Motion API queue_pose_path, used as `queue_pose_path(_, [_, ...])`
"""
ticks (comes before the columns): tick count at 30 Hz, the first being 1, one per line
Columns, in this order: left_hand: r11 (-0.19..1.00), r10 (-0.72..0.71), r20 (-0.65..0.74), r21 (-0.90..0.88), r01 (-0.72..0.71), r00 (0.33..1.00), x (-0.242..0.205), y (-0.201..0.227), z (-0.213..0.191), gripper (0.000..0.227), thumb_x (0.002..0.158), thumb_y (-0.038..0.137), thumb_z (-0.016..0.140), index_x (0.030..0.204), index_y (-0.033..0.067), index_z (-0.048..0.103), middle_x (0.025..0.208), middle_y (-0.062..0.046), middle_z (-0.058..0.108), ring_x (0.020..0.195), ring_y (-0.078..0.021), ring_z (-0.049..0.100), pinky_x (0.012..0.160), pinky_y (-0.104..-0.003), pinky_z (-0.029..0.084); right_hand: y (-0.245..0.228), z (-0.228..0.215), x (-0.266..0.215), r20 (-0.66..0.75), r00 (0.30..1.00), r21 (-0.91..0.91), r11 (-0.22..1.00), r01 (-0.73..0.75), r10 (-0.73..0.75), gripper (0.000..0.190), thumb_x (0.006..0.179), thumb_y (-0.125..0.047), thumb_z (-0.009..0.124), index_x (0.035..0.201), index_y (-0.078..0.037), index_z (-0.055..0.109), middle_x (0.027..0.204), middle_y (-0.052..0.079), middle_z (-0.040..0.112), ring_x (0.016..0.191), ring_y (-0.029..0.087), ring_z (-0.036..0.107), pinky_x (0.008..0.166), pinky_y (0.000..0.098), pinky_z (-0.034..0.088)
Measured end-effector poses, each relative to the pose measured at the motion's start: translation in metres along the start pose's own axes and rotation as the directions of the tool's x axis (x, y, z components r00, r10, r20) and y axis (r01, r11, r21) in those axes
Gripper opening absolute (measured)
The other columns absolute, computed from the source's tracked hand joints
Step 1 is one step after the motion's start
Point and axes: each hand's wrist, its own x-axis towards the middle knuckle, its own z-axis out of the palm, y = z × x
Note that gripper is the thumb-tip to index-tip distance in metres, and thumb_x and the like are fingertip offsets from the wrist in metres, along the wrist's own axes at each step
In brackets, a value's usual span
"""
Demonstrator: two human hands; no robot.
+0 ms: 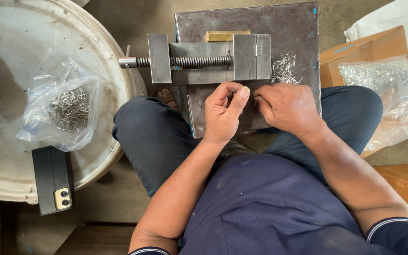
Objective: The person sits on the floor and assembles small metal pins by hand. They pick up individual pins from a pile on a metal workbench, insert them into a metal jig, and then remove the assembled pieces.
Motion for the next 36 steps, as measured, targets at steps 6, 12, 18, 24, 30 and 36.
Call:
queue_pose_path(6, [0.96,0.065,0.069,0.268,-0.081,0.996,0.0,0.011,0.008,0.017,0.104,0.019,0.069,0.104,0.0016,0.068,0.082,0.0,0.062,0.073,-0.0069,0.053,0.066,-0.023,0.044,-0.004,0.001,-0.015,-0.098,0.96,0.356,0.91,-0.212,0.262,0.009,0.098,-0.01,0.074,0.101,-0.004,0.069,0.075,0.007,0.067,0.057,0.014,0.06,0.055,0.0289,0.048])
queue_pose_path(12, [0.814,0.068,0.275,0.54,-0.212,0.959,0.001,0.022,0.014,0.016,0.103,0.02,0.063,0.109,0.0065,0.069,0.086,-0.01,0.07,0.077,-0.0235,0.069,0.072,-0.032,0.054,0.0,0.012,-0.03,-0.13,0.933,0.638,0.748,-0.181,0.336,0.012,0.104,-0.006,0.069,0.109,0.002,0.062,0.081,0.002,0.066,0.07,0.003,0.058,0.061,0.0223,0.047])
queue_pose_path(18, [0.807,0.032,0.303,0.554,-0.203,0.952,0.004,0.023,0.01,0.014,0.104,0.019,0.062,0.102,0.0058,0.067,0.081,-0.012,0.065,0.073,-0.0271,0.065,0.067,-0.036,0.051,0.013,0.0,-0.027,0.125,0.949,0.869,0.43,-0.246,0.29,0.014,0.099,-0.008,0.068,0.11,0.001,0.066,0.095,0.002,0.068,0.083,0.003,0.06,0.071,0.0206,0.049])
queue_pose_path(24, [0.89,-0.048,0.311,0.444,-0.101,0.949,0.002,0.015,0.004,0.018,0.104,0.021,0.063,0.104,0.0039,0.068,0.075,-0.005,0.061,0.067,-0.0137,0.056,0.064,-0.03,0.048,0.021,-0.021,-0.011,0.129,0.979,0.765,0.613,-0.199,0.157,0.008,0.098,-0.007,0.068,0.102,-0.001,0.068,0.094,0.003,0.068,0.083,0.008,0.061,0.072,0.0244,0.051])
queue_pose_path(30, [0.964,-0.08,0.186,0.266,0.028,0.979,0.002,0.012,0.005,0.023,0.103,0.024,0.067,0.106,0.0004,0.066,0.077,0.007,0.055,0.069,-0.0014,0.046,0.061,-0.021,0.041,0.007,-0.039,0.03,-0.211,0.963,0.458,0.887,-0.052,0.166,0.007,0.1,-0.008,0.072,0.1,-0.002,0.068,0.091,0.007,0.068,0.079,0.017,0.066,0.071,0.0294,0.051])
queue_pose_path(36, [0.958,-0.04,0.208,0.285,-0.022,0.977,0.002,0.015,0.004,0.022,0.103,0.022,0.069,0.104,0.0001,0.066,0.076,0.007,0.053,0.069,-0.0018,0.046,0.062,-0.021,0.041,-0.001,-0.045,0.058,-0.209,0.972,0.393,0.919,-0.018,0.109,0.006,0.099,-0.007,0.073,0.1,-0.003,0.069,0.09,0.009,0.067,0.075,0.019,0.065,0.064,0.0312,0.048])
